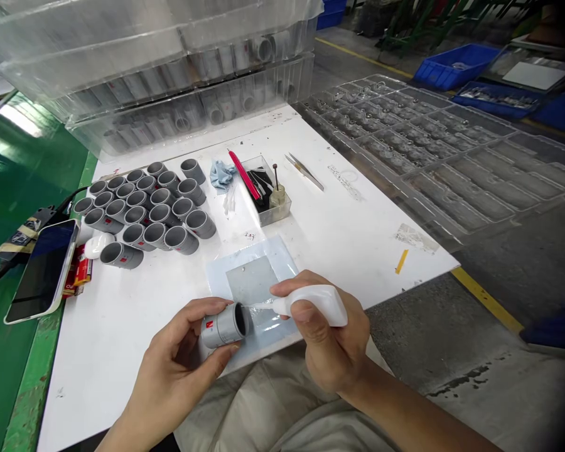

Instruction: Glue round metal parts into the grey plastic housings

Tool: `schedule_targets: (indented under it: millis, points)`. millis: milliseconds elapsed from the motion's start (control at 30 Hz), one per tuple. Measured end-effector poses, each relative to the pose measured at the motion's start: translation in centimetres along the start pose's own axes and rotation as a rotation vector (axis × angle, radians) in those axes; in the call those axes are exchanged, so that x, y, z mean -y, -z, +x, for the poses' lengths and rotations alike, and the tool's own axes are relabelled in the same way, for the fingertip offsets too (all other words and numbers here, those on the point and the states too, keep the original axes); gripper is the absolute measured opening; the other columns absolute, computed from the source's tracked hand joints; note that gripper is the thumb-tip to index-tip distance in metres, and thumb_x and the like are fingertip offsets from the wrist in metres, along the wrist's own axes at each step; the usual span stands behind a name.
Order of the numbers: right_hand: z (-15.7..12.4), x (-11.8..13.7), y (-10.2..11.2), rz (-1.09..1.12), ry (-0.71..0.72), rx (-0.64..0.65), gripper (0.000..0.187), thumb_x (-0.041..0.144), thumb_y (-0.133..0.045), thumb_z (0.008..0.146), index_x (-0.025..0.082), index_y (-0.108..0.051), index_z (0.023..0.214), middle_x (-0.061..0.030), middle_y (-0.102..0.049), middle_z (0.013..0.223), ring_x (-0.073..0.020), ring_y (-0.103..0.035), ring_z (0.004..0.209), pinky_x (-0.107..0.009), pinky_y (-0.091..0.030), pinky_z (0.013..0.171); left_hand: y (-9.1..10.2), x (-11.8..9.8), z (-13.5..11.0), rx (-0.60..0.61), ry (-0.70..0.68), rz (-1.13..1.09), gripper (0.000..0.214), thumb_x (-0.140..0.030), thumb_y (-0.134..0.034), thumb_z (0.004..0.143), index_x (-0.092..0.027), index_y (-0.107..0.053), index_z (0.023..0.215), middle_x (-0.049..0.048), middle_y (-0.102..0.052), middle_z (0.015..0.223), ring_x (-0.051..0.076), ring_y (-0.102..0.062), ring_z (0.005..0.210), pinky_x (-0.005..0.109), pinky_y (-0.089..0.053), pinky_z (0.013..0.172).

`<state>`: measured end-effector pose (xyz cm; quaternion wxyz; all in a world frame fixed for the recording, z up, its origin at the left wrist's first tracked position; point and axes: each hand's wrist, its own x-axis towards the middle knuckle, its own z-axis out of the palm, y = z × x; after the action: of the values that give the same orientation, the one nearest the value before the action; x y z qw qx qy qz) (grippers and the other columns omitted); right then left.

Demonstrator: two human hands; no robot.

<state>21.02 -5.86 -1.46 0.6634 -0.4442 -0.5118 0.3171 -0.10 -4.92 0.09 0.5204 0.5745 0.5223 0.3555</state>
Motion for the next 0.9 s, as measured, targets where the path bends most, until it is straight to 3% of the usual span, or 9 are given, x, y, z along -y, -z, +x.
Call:
schedule_targets:
  millis: [200,533,900]
  points:
    - [-0.03,-0.06,-0.01,-0.015,-0.009,-0.006,0.016,0.031,-0.065,0.098,0.021,-0.076,0.102,-0.0041,-0.075,0.092,-0.0177,-0.068,0.077,-0.031,-0.052,0.065,0.19,0.08,0.03,0.009,0.006,0.020,0.031,-0.022,-0.079,0.087,-0.031,-0.070,0.115,0.0022,-0.069,0.127,0.022,-0.061,0.124,0.026,-0.054,0.095]
    - [0.08,0.17,0.08,-0.028,-0.052,-0.001,0.015,0.032,-0.066,0.097,0.022,-0.078,0.098,-0.0030,-0.074,0.087,-0.0165,-0.068,0.071,-0.031,-0.052,0.064,0.08,-0.12,0.07,0.031,-0.014,-0.003,0.034,-0.018,-0.076,0.089,-0.037,-0.069,0.115,-0.0034,-0.069,0.125,0.015,-0.060,0.123,0.018,-0.051,0.094]
    - [-0.23,0.28,0.33,-0.060,-0.112,-0.003,0.022,0.039,-0.066,0.096,0.021,-0.078,0.093,-0.0045,-0.075,0.083,-0.0170,-0.066,0.063,-0.031,-0.054,0.057,0.19,0.09,0.04,0.019,-0.014,0.009,0.032,-0.019,-0.078,0.088,-0.032,-0.070,0.116,0.0008,-0.069,0.126,0.020,-0.061,0.123,0.022,-0.053,0.092]
